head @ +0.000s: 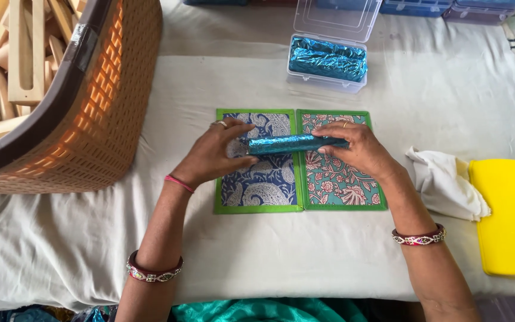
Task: The person wipes wooden handle blanks with a white cloth, then wraps each handle in colored metallic foil, pressing and folding the foil around the wood, and places the finished foil-wrapped handles into an open plastic storage box.
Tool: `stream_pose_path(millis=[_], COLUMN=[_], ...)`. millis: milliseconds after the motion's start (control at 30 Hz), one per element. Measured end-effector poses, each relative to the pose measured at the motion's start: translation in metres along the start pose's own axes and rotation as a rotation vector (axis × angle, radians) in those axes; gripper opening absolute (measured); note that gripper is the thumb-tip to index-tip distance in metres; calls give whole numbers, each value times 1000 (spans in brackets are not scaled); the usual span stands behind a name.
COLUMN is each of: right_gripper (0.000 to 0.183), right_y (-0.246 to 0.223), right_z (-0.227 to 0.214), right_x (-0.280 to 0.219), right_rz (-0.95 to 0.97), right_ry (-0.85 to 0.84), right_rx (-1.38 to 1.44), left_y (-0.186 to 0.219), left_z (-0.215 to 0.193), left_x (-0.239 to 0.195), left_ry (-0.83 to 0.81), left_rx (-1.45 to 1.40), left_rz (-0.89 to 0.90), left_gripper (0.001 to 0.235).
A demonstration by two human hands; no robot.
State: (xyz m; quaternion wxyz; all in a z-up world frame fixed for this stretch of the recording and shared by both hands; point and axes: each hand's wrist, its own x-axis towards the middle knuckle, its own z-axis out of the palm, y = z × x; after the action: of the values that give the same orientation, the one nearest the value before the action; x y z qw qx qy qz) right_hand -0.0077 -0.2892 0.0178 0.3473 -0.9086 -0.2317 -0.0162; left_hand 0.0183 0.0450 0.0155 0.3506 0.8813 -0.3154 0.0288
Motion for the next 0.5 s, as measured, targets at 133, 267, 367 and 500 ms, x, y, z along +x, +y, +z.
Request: stream_pose_path(millis=[133, 267, 367, 500], right_gripper=[42, 43, 52, 75], right_y=[-7, -11, -30, -51], right_z=[-1, 0, 16, 70], right_x=[0, -2, 1, 3], right_rz=[-11, 90, -70, -213], right_ry=[3, -29, 54, 18], right_rx=[6, 51, -397, -822], left_y=[25, 17, 15, 6], left_z=[15, 29, 30, 35], left_x=[5, 5, 4, 2], left_ry=[0, -57, -5, 35], left_rx=[-60, 18, -24, -27], left_rz=[-87, -107, -78, -7], left_gripper=[44, 36, 34, 34])
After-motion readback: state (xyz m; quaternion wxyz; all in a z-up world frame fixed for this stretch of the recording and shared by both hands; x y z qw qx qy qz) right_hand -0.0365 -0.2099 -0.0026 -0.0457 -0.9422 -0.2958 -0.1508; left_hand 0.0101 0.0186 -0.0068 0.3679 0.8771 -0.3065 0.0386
